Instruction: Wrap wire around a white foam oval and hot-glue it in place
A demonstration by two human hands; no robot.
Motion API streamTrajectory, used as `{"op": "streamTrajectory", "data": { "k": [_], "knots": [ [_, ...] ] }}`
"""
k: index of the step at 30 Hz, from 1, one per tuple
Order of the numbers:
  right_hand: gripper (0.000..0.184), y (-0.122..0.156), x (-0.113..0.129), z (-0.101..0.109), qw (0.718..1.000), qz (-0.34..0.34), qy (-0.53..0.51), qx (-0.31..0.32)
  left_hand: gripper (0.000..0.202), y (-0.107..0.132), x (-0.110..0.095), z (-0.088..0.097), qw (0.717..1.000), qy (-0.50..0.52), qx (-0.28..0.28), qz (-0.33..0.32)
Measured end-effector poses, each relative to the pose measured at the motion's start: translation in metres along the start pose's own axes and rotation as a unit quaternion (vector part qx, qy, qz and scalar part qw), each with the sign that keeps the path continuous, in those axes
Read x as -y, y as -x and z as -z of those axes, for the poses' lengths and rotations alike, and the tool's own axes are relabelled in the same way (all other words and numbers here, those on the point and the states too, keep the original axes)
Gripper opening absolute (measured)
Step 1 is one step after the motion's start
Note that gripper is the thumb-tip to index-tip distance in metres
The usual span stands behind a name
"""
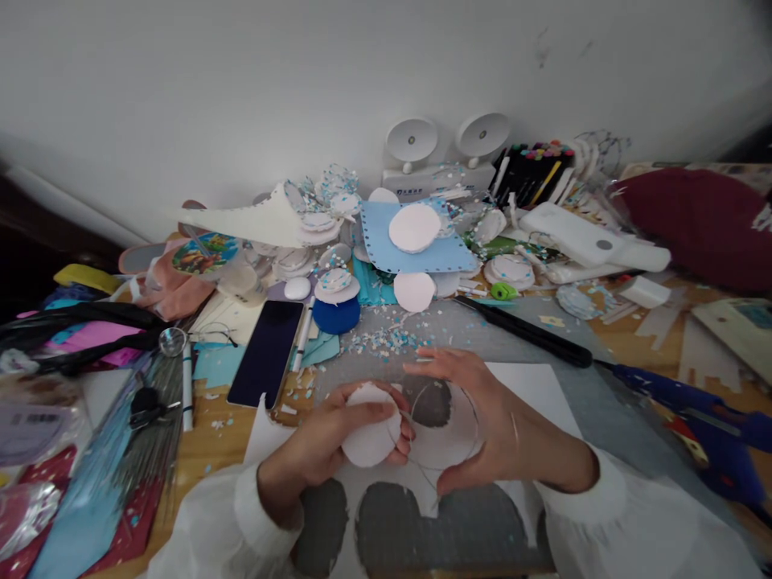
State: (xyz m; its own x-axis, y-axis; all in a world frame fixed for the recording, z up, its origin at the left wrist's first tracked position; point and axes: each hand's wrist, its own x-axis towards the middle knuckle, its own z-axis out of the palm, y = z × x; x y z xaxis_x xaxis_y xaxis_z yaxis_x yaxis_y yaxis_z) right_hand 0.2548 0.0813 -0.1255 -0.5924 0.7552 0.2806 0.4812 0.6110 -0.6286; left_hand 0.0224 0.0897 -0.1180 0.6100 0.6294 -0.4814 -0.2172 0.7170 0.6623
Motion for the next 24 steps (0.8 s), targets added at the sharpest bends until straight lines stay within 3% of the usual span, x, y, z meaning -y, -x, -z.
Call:
{"op": "streamTrajectory", "data": {
  "k": [5, 10, 14, 18, 24],
  "knots": [
    [0.118, -0.004, 0.004, 0.0, 0.999, 0.01, 0.026, 0.018, 0.02, 0.0, 0.001, 0.0, 1.0, -0.008, -0.012, 0.01],
    [0.099, -0.004, 0.005, -0.001, 0.999, 0.0, 0.039, 0.013, 0.021, -0.001, 0.001, 0.0, 1.0, 0.005, -0.011, 0.002],
    [0.093, -0.001, 0.002, -0.005, 0.998, -0.028, 0.011, -0.052, 0.037, -0.003, -0.003, 0.0, 0.995, 0.102, 0.005, -0.019],
    [0.084, 0.002, 0.0, -0.011, 0.992, -0.049, -0.015, -0.111, 0.035, -0.004, -0.004, 0.002, 0.986, 0.167, 0.008, -0.015],
    [0.1, 0.001, 0.0, -0.006, 0.996, -0.056, -0.006, -0.075, 0.039, -0.002, -0.003, 0.0, 0.983, 0.18, 0.032, -0.021]
  ]
}}
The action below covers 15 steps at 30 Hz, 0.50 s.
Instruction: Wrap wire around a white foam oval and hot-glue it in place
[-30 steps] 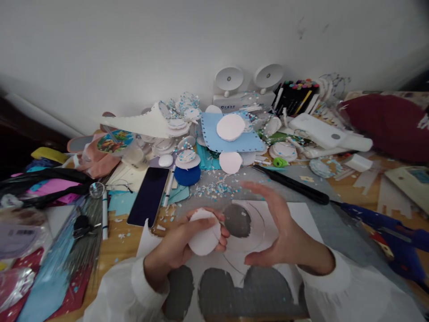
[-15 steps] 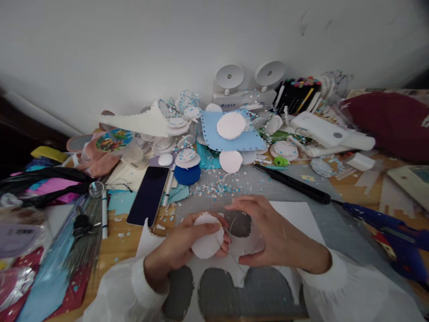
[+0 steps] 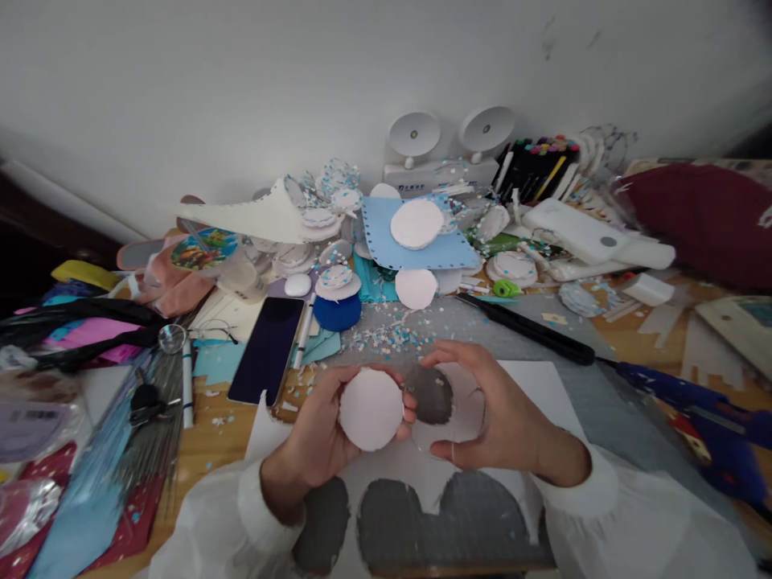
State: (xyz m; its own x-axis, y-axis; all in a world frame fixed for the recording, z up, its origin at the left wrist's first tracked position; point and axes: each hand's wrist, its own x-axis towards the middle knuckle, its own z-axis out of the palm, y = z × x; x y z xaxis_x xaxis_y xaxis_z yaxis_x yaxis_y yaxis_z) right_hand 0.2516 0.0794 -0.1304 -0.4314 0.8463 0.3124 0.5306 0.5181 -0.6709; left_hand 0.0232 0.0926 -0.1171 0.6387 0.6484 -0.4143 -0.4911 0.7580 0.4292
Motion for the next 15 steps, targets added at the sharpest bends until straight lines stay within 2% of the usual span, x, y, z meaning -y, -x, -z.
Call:
{"op": "streamTrajectory", "data": {
  "k": [3, 5, 10, 15],
  "knots": [
    [0.111, -0.0032, 0.0008, 0.004, 0.999, 0.017, 0.03, 0.025, 0.038, -0.0006, -0.0005, -0.0004, 1.0, 0.001, 0.001, -0.012],
    [0.111, -0.0051, 0.0014, 0.0039, 0.997, 0.025, 0.057, 0.039, 0.037, -0.0012, -0.0008, -0.0001, 1.0, 0.003, 0.003, -0.018],
    [0.092, -0.0063, 0.0027, 0.0, 0.995, 0.023, 0.084, 0.038, 0.036, -0.0004, -0.0005, -0.0022, 0.999, 0.006, -0.015, -0.033],
    [0.082, -0.0067, -0.0019, 0.0014, 0.992, -0.003, 0.123, -0.008, 0.035, -0.0009, -0.0018, -0.0068, 0.993, 0.033, -0.09, -0.072]
  ]
}}
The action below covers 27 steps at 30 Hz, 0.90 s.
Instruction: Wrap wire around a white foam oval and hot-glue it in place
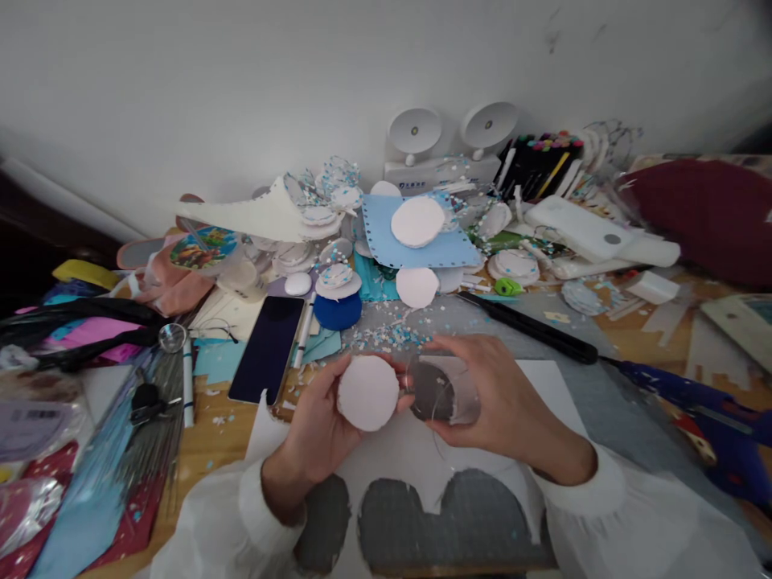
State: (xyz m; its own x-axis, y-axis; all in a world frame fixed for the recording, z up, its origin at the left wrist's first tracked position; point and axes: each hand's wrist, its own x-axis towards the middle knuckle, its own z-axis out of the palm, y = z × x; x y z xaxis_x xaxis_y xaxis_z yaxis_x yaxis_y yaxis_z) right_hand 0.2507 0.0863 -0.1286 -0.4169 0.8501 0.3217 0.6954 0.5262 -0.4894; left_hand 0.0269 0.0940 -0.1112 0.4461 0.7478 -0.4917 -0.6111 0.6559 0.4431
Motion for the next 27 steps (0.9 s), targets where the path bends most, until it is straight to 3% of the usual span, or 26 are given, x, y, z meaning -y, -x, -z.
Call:
{"op": "streamTrajectory", "data": {
  "k": [3, 5, 9, 11, 14, 20, 27],
  "knots": [
    [0.085, 0.001, 0.0, -0.002, 0.998, -0.035, -0.041, -0.036, 0.037, -0.002, -0.001, -0.001, 0.999, 0.009, -0.033, -0.016],
    [0.087, 0.004, 0.004, -0.006, 0.983, -0.058, -0.169, -0.043, 0.038, -0.004, -0.001, -0.001, 0.999, 0.015, -0.04, -0.023],
    [0.082, 0.008, 0.021, -0.02, 0.888, -0.054, -0.456, -0.018, 0.035, -0.005, 0.002, 0.001, 0.998, 0.007, -0.041, -0.036],
    [0.08, 0.009, 0.027, -0.028, 0.859, -0.059, -0.508, -0.015, 0.031, -0.003, 0.005, 0.001, 0.998, -0.011, -0.023, -0.05],
    [0.076, 0.009, 0.029, -0.036, 0.842, -0.095, -0.53, -0.03, 0.03, 0.0, 0.01, 0.002, 0.995, -0.05, 0.023, -0.08],
    [0.063, 0.01, 0.03, -0.035, 0.847, -0.143, -0.506, -0.077, 0.028, 0.001, 0.017, 0.008, 0.976, -0.148, 0.063, -0.149],
    [0.069, 0.016, 0.034, -0.031, 0.898, -0.143, -0.416, -0.024, 0.029, 0.004, 0.02, 0.012, 0.923, -0.284, 0.114, -0.235]
  ]
}}
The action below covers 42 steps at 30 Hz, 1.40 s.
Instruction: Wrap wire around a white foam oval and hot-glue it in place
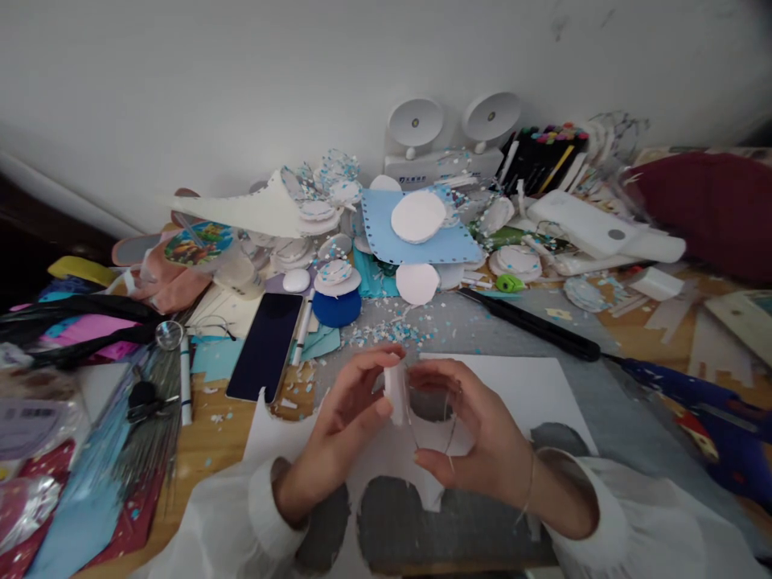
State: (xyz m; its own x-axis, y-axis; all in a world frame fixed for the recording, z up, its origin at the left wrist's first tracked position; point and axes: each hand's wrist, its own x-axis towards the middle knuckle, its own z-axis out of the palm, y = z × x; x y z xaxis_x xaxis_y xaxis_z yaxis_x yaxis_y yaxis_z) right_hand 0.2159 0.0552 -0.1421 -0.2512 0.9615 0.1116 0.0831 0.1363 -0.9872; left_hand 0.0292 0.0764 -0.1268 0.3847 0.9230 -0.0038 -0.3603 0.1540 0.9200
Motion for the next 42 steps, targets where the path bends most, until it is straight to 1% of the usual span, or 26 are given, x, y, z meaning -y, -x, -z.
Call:
{"op": "streamTrajectory", "data": {
  "k": [3, 6, 8, 11, 15, 21, 24, 29, 31, 32, 34, 35, 36, 38, 40, 42],
  "knots": [
    [0.07, 0.0, 0.001, 0.002, 1.0, 0.007, 0.029, 0.009, 0.029, 0.0, -0.002, -0.001, 1.0, 0.0, 0.015, -0.02],
    [0.068, -0.001, 0.002, 0.003, 0.997, 0.034, 0.063, 0.015, 0.037, -0.001, -0.005, -0.004, 0.999, 0.008, 0.03, -0.029],
    [0.071, -0.002, 0.002, 0.003, 0.996, 0.048, 0.078, 0.015, 0.041, -0.001, -0.005, -0.005, 0.999, 0.007, 0.036, -0.03],
    [0.077, -0.003, 0.004, 0.002, 0.994, 0.06, 0.09, 0.012, 0.041, -0.001, -0.005, -0.005, 0.999, -0.001, 0.042, -0.031],
    [0.075, -0.003, 0.007, 0.003, 0.991, 0.069, 0.11, 0.017, 0.041, 0.0, -0.005, -0.004, 0.998, -0.016, 0.052, -0.035],
    [0.076, -0.002, 0.007, 0.004, 0.988, 0.086, 0.132, 0.006, 0.041, -0.001, -0.008, -0.006, 0.998, -0.016, 0.043, -0.038],
    [0.075, -0.002, 0.007, 0.004, 0.986, 0.091, 0.141, 0.002, 0.041, -0.001, -0.008, -0.006, 0.999, -0.013, 0.042, -0.03],
    [0.078, -0.001, 0.009, 0.003, 0.986, 0.092, 0.142, -0.012, 0.047, -0.001, -0.003, -0.002, 0.996, -0.016, 0.077, -0.036],
    [0.077, -0.001, 0.008, 0.004, 0.99, 0.087, 0.106, -0.012, 0.047, -0.001, -0.001, 0.0, 0.996, -0.001, 0.086, -0.032],
    [0.075, -0.001, 0.007, 0.005, 0.994, 0.079, 0.071, -0.008, 0.047, -0.001, 0.001, 0.001, 0.996, 0.009, 0.083, -0.025],
    [0.07, -0.002, 0.002, 0.008, 0.998, 0.046, -0.035, 0.007, 0.045, -0.001, 0.003, 0.003, 0.997, 0.036, 0.067, -0.004],
    [0.068, -0.003, 0.0, 0.01, 0.995, 0.023, -0.098, 0.016, 0.044, -0.001, 0.004, 0.004, 0.997, 0.054, 0.057, 0.014],
    [0.068, -0.005, -0.001, 0.012, 0.987, -0.006, -0.162, 0.022, 0.043, -0.001, 0.004, 0.005, 0.995, 0.076, 0.046, 0.035],
    [0.069, -0.008, -0.002, 0.015, 0.96, -0.066, -0.27, 0.026, 0.042, -0.002, 0.003, 0.006, 0.988, 0.128, 0.031, 0.08],
    [0.067, -0.011, 0.003, 0.018, 0.931, -0.12, -0.343, 0.026, 0.041, -0.003, -0.002, 0.005, 0.977, 0.177, 0.032, 0.113],
    [0.058, -0.014, 0.012, 0.022, 0.906, -0.157, -0.39, 0.037, 0.039, -0.005, -0.008, 0.003, 0.967, 0.213, 0.043, 0.131]
  ]
}}
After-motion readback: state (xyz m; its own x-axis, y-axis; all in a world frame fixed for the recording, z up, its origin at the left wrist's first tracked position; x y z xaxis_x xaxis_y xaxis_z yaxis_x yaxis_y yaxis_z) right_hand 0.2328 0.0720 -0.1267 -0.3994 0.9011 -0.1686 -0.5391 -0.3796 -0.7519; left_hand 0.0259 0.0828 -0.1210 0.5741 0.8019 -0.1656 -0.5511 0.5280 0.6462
